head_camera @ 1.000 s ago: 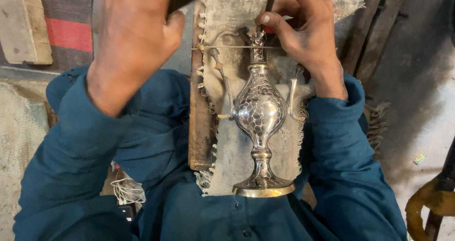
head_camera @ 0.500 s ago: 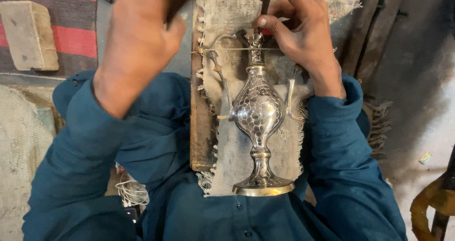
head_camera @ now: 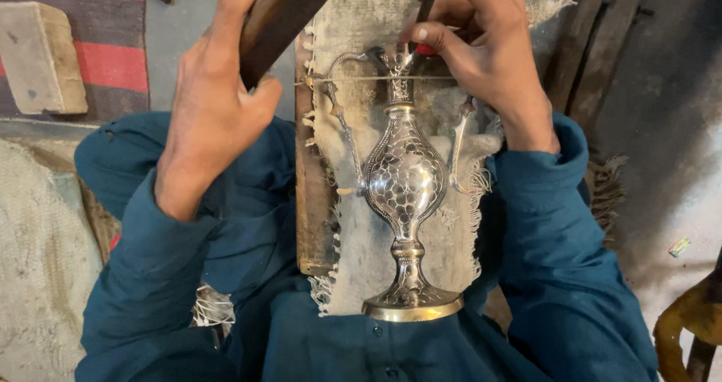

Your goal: The person sits on the floor with an ornate metal ewer on a board on their lap and decorates its surface by hand. They hold a small punch against the metal and strike it with a wooden mallet, repositioning the ewer and the punch repeatedly to work the patterned body, neck and rim.

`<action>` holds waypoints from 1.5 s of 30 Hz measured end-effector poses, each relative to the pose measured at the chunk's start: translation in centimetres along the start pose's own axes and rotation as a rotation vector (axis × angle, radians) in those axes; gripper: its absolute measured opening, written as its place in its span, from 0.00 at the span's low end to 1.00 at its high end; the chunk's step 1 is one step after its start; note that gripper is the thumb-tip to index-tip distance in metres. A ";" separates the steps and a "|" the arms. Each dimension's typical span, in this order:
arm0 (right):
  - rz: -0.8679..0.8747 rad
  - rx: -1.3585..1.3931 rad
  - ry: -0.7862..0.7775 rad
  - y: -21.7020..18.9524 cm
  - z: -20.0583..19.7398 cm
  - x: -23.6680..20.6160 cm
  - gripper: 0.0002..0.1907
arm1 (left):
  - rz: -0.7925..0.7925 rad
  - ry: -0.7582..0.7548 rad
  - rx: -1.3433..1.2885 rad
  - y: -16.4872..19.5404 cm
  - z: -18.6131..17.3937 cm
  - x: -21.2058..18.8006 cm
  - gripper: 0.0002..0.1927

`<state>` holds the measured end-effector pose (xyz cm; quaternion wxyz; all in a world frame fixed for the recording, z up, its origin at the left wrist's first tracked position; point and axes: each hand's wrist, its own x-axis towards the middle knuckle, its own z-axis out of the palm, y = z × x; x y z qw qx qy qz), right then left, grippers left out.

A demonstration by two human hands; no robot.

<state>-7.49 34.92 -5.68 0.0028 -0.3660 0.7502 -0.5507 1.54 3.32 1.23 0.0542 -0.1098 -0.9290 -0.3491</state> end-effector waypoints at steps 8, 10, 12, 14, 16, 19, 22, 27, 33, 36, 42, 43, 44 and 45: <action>-0.035 0.015 0.016 0.2 0.1 0.0 0.17 | 0.224 0.114 0.127 0.5 -0.6 1.6 0.31; -0.005 -0.013 0.019 0.2 0.1 0.1 0.14 | 0.251 0.095 0.218 1.1 -1.0 1.9 0.30; 0.120 -0.152 0.040 0.2 0.1 0.2 0.11 | 0.314 0.047 0.471 1.4 -1.4 2.1 0.29; -0.001 -0.091 0.025 0.2 0.0 0.3 0.10 | 0.341 0.109 0.401 1.5 -1.4 2.3 0.27; -0.064 -0.099 0.022 0.2 -0.1 0.4 0.10 | 0.357 0.120 0.447 1.4 -1.3 2.4 0.26; -0.038 -0.154 0.017 0.2 -0.2 0.4 0.10 | 0.331 0.098 0.546 1.2 -1.3 2.1 0.22; 0.054 -0.140 0.018 0.3 -0.3 0.3 0.10 | 0.322 0.123 0.479 0.7 -1.1 2.1 0.22; 0.028 -0.014 0.016 0.5 -0.1 0.0 0.13 | 0.339 0.168 0.546 0.2 -0.7 2.0 0.21; 0.028 0.088 0.005 0.6 0.0 0.0 0.17 | 0.340 0.134 0.460 -0.4 -0.4 2.2 0.20; 0.081 -0.022 0.032 0.3 0.1 0.1 0.17 | 0.351 0.126 0.480 -0.4 -0.5 2.2 0.21; 0.050 -0.136 0.012 -0.2 0.0 0.2 0.15 | 0.353 0.141 0.532 0.2 -0.6 1.8 0.24; 0.076 -0.060 0.008 -0.2 -0.1 0.3 0.16 | 0.343 0.136 0.527 0.3 -0.6 1.7 0.25; 0.102 0.021 0.001 -0.3 -0.2 0.2 0.17 | 0.330 0.131 0.501 0.3 -0.7 1.6 0.24; 0.133 0.102 -0.002 -0.2 -0.3 0.2 0.18 | 0.326 0.125 0.428 0.3 -0.7 1.5 0.25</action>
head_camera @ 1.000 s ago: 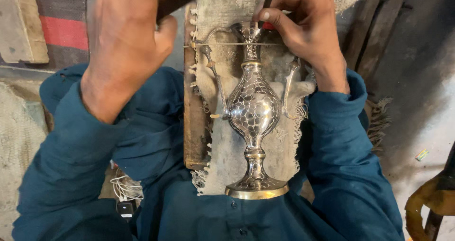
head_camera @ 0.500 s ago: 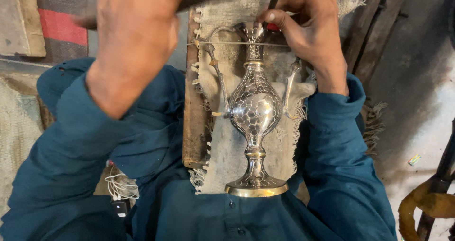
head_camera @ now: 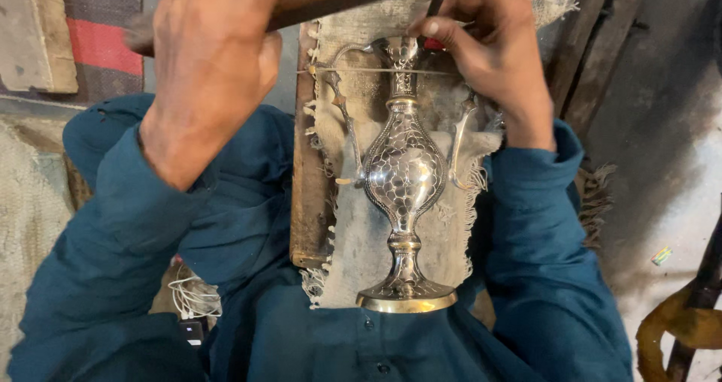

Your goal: The person sits on the floor with an ornate metal ewer on a board on their lap and decorates its surface by hand. They hold a small punch against the metal and strike it with a wooden mallet, repositioning the ewer and the punch repeatedly to work the patterned body, neck and rim.

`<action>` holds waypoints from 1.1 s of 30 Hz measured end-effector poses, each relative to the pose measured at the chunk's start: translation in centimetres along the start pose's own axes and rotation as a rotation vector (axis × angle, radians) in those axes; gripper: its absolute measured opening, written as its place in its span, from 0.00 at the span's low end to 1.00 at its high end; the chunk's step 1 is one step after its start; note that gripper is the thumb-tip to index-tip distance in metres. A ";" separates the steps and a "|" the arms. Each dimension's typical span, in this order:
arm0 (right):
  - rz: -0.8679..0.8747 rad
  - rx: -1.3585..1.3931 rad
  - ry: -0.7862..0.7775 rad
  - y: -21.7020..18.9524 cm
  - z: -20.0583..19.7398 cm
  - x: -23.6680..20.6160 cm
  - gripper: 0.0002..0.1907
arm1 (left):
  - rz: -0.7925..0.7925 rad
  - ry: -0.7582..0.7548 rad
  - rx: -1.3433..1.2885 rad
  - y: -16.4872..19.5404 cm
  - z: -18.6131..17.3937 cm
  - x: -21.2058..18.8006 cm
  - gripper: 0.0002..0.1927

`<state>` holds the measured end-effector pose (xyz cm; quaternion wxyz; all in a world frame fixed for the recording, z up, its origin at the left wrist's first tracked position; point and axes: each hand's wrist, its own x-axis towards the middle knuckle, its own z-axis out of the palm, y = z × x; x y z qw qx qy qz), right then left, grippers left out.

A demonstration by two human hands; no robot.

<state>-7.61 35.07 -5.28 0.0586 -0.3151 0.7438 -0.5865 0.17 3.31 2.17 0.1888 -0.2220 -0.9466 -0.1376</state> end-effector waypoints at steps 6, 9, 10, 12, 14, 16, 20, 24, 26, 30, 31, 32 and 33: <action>-0.106 -0.026 -0.053 0.5 -0.9 -0.6 0.15 | -0.202 -0.059 -0.442 0.7 0.2 -0.9 0.27; -0.016 -0.228 0.027 0.8 -0.7 -1.0 0.16 | -0.112 -0.026 -0.446 1.2 0.6 -1.1 0.30; -0.062 -0.186 0.010 0.8 -0.6 -1.1 0.15 | -0.096 -0.024 -0.437 1.3 0.6 -1.0 0.30; -0.130 -0.119 -0.011 0.9 -0.3 -1.2 0.13 | -0.103 -0.032 -0.344 1.3 0.6 -0.8 0.28; -0.137 -0.097 -0.004 1.0 -0.2 -1.2 0.13 | -0.092 -0.024 -0.193 1.1 0.5 -0.5 0.27; -0.142 -0.084 -0.003 0.9 -0.2 -1.1 0.13 | -0.066 -0.014 -0.064 1.0 0.2 -0.4 0.25; -0.145 -0.162 0.004 0.9 -0.4 -1.0 0.12 | -0.058 -0.007 -0.115 0.5 0.3 0.3 0.20; -0.204 -0.167 0.008 1.1 -0.3 -0.8 0.13 | 0.060 -0.025 0.052 0.5 0.2 0.3 0.19; -0.209 -0.147 0.006 1.0 -0.3 -0.7 0.14 | 0.083 0.001 0.068 0.5 0.2 0.3 0.17; -0.162 -0.166 0.020 0.9 -0.2 -0.7 0.12 | 0.112 0.012 0.092 0.6 0.2 0.3 0.16; -0.176 -0.169 0.011 0.8 -0.2 -0.7 0.12 | 0.115 0.018 0.081 0.6 0.2 0.3 0.17; -0.186 -0.171 0.004 0.8 -0.3 -0.7 0.12 | 0.106 0.031 0.023 0.5 0.2 0.3 0.17; -0.196 -0.175 -0.002 0.8 -0.3 -0.8 0.12 | 0.107 0.032 0.023 0.5 0.2 0.3 0.17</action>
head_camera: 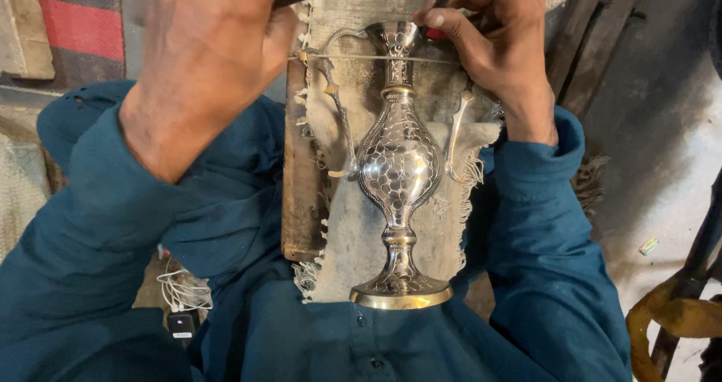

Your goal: The person sits on the floor with an ornate metal ewer on a board on their lap and decorates its surface by hand. They hold a small punch against the metal and strike it with a wooden mallet, repositioning the ewer and the punch repeatedly to work the patterned body, neck and rim.

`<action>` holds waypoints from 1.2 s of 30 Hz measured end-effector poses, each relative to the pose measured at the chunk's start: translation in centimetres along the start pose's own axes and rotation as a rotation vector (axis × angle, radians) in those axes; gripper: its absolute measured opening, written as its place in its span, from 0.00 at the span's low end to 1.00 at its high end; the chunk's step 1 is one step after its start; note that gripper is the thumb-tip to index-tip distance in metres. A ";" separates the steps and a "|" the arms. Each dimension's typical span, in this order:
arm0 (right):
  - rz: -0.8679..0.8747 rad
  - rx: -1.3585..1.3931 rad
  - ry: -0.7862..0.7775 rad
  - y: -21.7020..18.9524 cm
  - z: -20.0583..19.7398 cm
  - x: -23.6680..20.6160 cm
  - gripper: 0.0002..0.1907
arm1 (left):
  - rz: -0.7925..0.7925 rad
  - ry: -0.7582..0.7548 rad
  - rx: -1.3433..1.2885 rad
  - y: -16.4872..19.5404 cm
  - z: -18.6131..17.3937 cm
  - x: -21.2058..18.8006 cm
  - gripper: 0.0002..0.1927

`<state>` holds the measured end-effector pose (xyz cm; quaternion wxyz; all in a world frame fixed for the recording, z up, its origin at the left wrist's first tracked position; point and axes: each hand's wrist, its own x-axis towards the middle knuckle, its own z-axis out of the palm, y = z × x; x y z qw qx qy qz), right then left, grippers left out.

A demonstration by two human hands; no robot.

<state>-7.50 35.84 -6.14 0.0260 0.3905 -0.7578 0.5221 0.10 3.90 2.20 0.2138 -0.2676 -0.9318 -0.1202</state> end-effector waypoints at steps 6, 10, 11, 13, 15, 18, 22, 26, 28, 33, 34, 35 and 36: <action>0.032 -0.025 0.003 0.4 -0.1 -0.2 0.15 | -0.009 0.032 -0.013 0.0 0.2 -0.1 0.19; -0.002 0.001 -0.004 0.6 0.0 -0.4 0.16 | -0.004 0.020 0.044 -0.1 0.3 -0.3 0.20; -0.042 0.029 -0.009 0.6 0.0 -0.3 0.16 | -0.037 0.024 0.009 -0.2 0.4 -0.2 0.19; -0.057 0.029 -0.008 0.5 -0.1 -0.4 0.16 | -0.032 0.023 0.006 -0.2 0.4 -0.2 0.19; -0.021 0.005 -0.010 0.3 0.0 -0.4 0.16 | -0.003 0.024 0.052 -0.3 0.4 -0.3 0.20; 0.041 0.049 -0.001 -0.1 0.1 -0.5 0.16 | -0.032 0.017 0.035 -0.3 0.4 -0.3 0.20; 0.016 0.113 -0.004 -0.3 0.2 -0.5 0.17 | -0.010 -0.003 0.043 -0.3 0.3 -0.2 0.22; -0.048 0.089 -0.026 -0.3 0.1 -0.2 0.18 | 0.000 -0.025 0.095 -0.4 0.2 0.1 0.24; -0.054 0.082 -0.031 -0.4 0.0 0.0 0.16 | -0.009 -0.024 0.087 -0.3 0.1 0.1 0.25; 0.012 0.081 -0.019 -0.9 0.0 0.0 0.14 | -0.010 -0.034 0.104 -0.3 -0.2 0.2 0.27; 0.022 0.093 -0.019 -1.0 0.0 0.0 0.13 | -0.015 -0.040 0.106 -0.3 -0.2 0.2 0.27; 0.019 0.123 -0.015 -1.1 0.0 0.0 0.13 | -0.058 -0.052 0.009 -0.3 -0.2 0.2 0.28; 0.010 0.132 -0.015 -1.2 0.0 0.1 0.13 | -0.066 -0.064 -0.004 -0.3 -0.3 0.3 0.29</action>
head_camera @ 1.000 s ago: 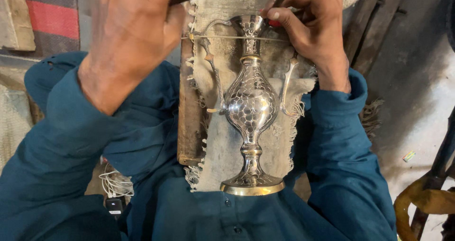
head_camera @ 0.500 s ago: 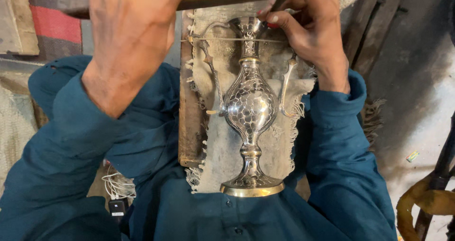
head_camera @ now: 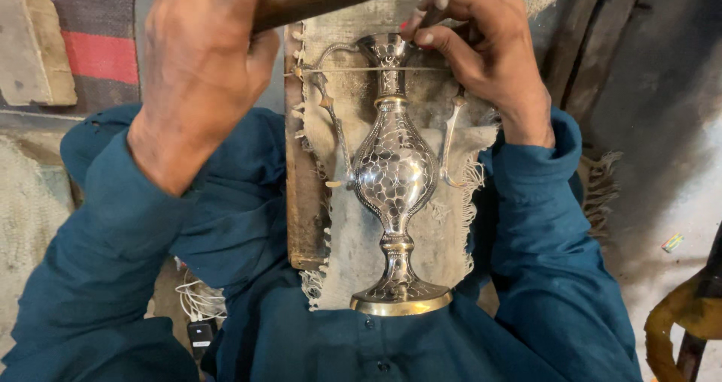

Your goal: The person sits on the floor with an ornate metal ewer on a board on their lap and decorates its surface by hand. They hold a small punch against the metal and strike it with a wooden mallet, repositioning the ewer and the punch repeatedly to work the patterned body, neck and rim.

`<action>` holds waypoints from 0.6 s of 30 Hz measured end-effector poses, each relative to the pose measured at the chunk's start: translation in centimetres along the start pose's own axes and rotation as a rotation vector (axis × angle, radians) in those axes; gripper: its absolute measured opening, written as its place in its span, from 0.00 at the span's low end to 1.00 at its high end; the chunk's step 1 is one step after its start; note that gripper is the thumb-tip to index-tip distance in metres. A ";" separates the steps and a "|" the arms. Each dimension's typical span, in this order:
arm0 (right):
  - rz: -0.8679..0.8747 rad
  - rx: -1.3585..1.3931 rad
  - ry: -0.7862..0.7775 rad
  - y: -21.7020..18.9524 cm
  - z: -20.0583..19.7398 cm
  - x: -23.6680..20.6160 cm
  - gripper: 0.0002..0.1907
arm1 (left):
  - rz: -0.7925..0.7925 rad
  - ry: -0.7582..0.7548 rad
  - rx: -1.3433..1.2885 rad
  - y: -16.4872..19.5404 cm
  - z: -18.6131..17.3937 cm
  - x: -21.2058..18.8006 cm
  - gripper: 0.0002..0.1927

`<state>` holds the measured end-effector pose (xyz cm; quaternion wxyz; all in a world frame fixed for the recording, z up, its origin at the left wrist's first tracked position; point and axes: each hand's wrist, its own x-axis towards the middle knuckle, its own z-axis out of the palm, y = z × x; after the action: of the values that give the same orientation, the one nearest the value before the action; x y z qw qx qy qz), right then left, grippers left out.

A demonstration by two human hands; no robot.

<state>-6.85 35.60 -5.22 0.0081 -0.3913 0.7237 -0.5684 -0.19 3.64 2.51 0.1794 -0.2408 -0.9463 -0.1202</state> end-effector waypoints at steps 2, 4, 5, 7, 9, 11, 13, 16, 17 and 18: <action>-0.029 -0.006 -0.006 -0.1 0.0 0.1 0.14 | 0.015 -0.012 0.065 0.0 -0.1 0.1 0.31; -0.027 -0.013 -0.014 0.0 -0.1 0.2 0.14 | 0.021 -0.018 0.143 0.1 -0.2 0.1 0.32; 0.001 -0.011 -0.009 0.0 -0.1 0.1 0.13 | 0.013 -0.024 0.139 0.2 -0.2 0.2 0.31; 0.012 -0.021 -0.009 0.1 -0.2 -0.1 0.11 | 0.003 -0.024 0.105 0.4 -0.2 0.2 0.31; -0.017 -0.048 -0.014 0.5 -0.3 -0.4 0.10 | 0.003 -0.019 0.086 0.6 -0.4 0.3 0.32; -0.013 -0.079 -0.014 1.1 -0.3 -0.8 0.10 | 0.002 -0.037 0.124 0.9 -0.5 0.3 0.34; -0.010 0.049 0.020 2.0 -0.4 -1.0 0.09 | -0.035 -0.052 0.136 1.3 -0.8 0.1 0.36; -0.006 0.317 0.169 2.9 -0.9 -1.3 0.08 | -0.158 -0.039 -0.154 2.1 -1.6 -0.6 0.35; -0.007 0.307 0.223 3.0 -1.2 -1.2 0.07 | -0.237 -0.012 -0.381 2.7 -2.2 -1.3 0.34; 0.020 0.287 0.262 2.8 -1.5 -1.3 0.07 | -0.322 0.011 -0.581 3.4 -2.6 -2.0 0.33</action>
<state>-8.18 37.71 -7.62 -0.0246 -0.3016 0.6339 -0.7117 3.84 4.88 4.51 0.0871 -0.1284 -0.8974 -0.4131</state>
